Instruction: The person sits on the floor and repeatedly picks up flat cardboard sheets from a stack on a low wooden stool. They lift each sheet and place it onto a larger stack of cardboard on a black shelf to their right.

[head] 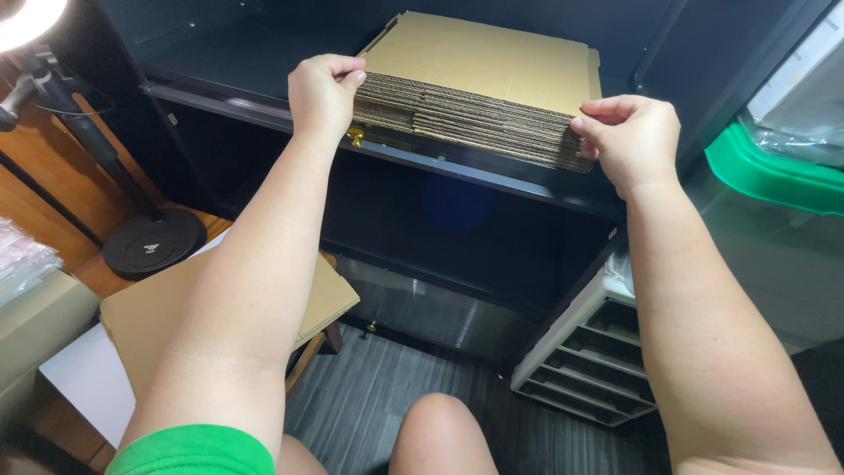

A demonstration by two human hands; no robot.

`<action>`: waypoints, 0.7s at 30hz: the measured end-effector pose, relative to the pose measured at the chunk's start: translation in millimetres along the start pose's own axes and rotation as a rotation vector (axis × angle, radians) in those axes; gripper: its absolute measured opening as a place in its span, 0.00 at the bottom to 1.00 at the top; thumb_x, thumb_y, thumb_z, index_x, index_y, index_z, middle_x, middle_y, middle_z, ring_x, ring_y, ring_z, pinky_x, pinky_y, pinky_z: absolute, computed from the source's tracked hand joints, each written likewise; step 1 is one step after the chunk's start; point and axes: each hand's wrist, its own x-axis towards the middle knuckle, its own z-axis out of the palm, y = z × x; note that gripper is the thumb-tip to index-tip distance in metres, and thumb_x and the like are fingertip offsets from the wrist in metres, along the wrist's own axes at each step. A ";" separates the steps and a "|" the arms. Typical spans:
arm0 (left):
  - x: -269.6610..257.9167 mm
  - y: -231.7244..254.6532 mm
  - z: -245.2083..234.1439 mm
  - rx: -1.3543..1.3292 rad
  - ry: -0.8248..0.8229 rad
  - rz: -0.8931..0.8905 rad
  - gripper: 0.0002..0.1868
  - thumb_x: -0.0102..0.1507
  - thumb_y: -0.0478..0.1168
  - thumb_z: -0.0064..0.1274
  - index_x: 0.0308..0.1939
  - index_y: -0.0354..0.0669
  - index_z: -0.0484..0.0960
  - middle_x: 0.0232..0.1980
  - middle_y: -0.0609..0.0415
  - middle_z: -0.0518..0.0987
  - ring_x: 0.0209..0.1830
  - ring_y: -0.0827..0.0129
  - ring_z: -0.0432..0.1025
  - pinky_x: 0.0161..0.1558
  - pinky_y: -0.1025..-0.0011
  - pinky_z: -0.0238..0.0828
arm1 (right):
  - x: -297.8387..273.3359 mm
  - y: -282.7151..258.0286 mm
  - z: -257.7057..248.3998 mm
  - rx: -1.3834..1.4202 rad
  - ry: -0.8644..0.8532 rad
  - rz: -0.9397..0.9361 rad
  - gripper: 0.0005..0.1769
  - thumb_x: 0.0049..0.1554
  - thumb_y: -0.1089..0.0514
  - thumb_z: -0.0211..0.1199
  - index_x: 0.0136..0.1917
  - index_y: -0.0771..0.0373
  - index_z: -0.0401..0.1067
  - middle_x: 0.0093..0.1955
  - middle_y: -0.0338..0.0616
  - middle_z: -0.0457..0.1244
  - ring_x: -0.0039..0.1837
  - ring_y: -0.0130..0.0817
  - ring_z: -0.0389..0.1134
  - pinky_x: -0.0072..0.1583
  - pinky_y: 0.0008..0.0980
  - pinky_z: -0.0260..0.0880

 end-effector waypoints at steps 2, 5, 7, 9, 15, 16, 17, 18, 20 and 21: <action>-0.9 0.3 -0.3 0.003 -0.002 0.000 0.09 0.62 0.35 0.63 0.46 0.47 0.90 0.47 0.53 0.88 0.47 0.67 0.83 0.55 0.67 0.81 | -2.4 -2.5 1.1 0.009 0.006 0.006 0.10 0.55 0.61 0.75 0.51 0.60 0.79 0.37 0.38 0.68 0.29 0.21 0.64 0.34 0.20 0.66; -2.0 -1.2 -0.5 0.002 -0.012 0.017 0.10 0.63 0.35 0.61 0.48 0.46 0.90 0.48 0.54 0.87 0.46 0.69 0.82 0.53 0.68 0.81 | -3.3 0.6 2.2 0.037 0.019 -0.010 0.09 0.57 0.62 0.74 0.51 0.60 0.78 0.40 0.38 0.69 0.29 0.23 0.64 0.34 0.21 0.69; -5.6 -4.5 -2.3 0.001 -0.018 0.031 0.10 0.64 0.34 0.59 0.49 0.46 0.89 0.49 0.54 0.86 0.45 0.70 0.81 0.51 0.71 0.81 | -6.7 4.2 4.1 0.057 0.022 -0.032 0.09 0.57 0.62 0.73 0.51 0.60 0.77 0.42 0.38 0.69 0.30 0.24 0.65 0.34 0.22 0.70; -11.3 -9.5 -6.9 0.098 0.070 0.160 0.11 0.64 0.36 0.61 0.50 0.47 0.86 0.54 0.53 0.76 0.56 0.58 0.72 0.59 0.61 0.71 | -12.6 6.0 8.0 0.112 0.136 -0.166 0.12 0.58 0.61 0.71 0.55 0.56 0.76 0.53 0.43 0.65 0.34 0.25 0.68 0.34 0.22 0.76; -74.2 -55.2 -38.4 0.088 0.185 0.308 0.11 0.61 0.31 0.66 0.46 0.41 0.85 0.47 0.50 0.76 0.57 0.50 0.73 0.55 0.57 0.71 | -56.4 18.8 35.9 0.483 0.129 -0.425 0.07 0.68 0.66 0.66 0.59 0.69 0.75 0.42 0.52 0.65 0.31 0.30 0.66 0.36 0.25 0.73; -94.8 -65.9 -48.3 0.100 0.192 0.301 0.11 0.61 0.31 0.66 0.46 0.41 0.85 0.47 0.50 0.76 0.57 0.50 0.73 0.55 0.57 0.71 | -65.9 21.8 47.3 0.491 0.116 -0.424 0.07 0.68 0.66 0.66 0.59 0.69 0.75 0.42 0.52 0.65 0.31 0.30 0.66 0.36 0.25 0.73; -115.6 -76.2 -57.9 0.099 0.139 0.242 0.11 0.61 0.32 0.66 0.46 0.43 0.85 0.48 0.51 0.77 0.58 0.51 0.74 0.53 0.60 0.73 | -75.5 24.9 58.5 0.521 0.056 -0.385 0.07 0.66 0.65 0.67 0.58 0.68 0.76 0.39 0.52 0.66 0.30 0.30 0.66 0.35 0.24 0.72; -135.3 -86.1 -67.4 0.097 0.087 0.186 0.11 0.61 0.34 0.65 0.47 0.44 0.85 0.49 0.51 0.77 0.60 0.52 0.74 0.51 0.62 0.74 | -85.0 27.9 69.8 0.551 -0.003 -0.345 0.08 0.64 0.65 0.68 0.57 0.68 0.76 0.37 0.52 0.66 0.28 0.29 0.66 0.34 0.23 0.70; -172.4 -106.4 -92.4 0.113 0.053 0.095 0.12 0.61 0.35 0.64 0.48 0.44 0.84 0.51 0.49 0.78 0.61 0.50 0.73 0.49 0.62 0.76 | -104.1 34.9 95.4 0.572 -0.056 -0.289 0.08 0.63 0.65 0.68 0.55 0.68 0.77 0.35 0.50 0.66 0.28 0.28 0.66 0.34 0.22 0.70; -190.2 -116.2 -104.9 0.118 0.014 0.007 0.13 0.61 0.36 0.64 0.49 0.44 0.84 0.53 0.46 0.79 0.62 0.49 0.73 0.47 0.62 0.77 | -113.7 38.0 108.2 0.583 -0.099 -0.233 0.07 0.62 0.65 0.67 0.54 0.68 0.77 0.33 0.49 0.66 0.28 0.27 0.66 0.34 0.20 0.70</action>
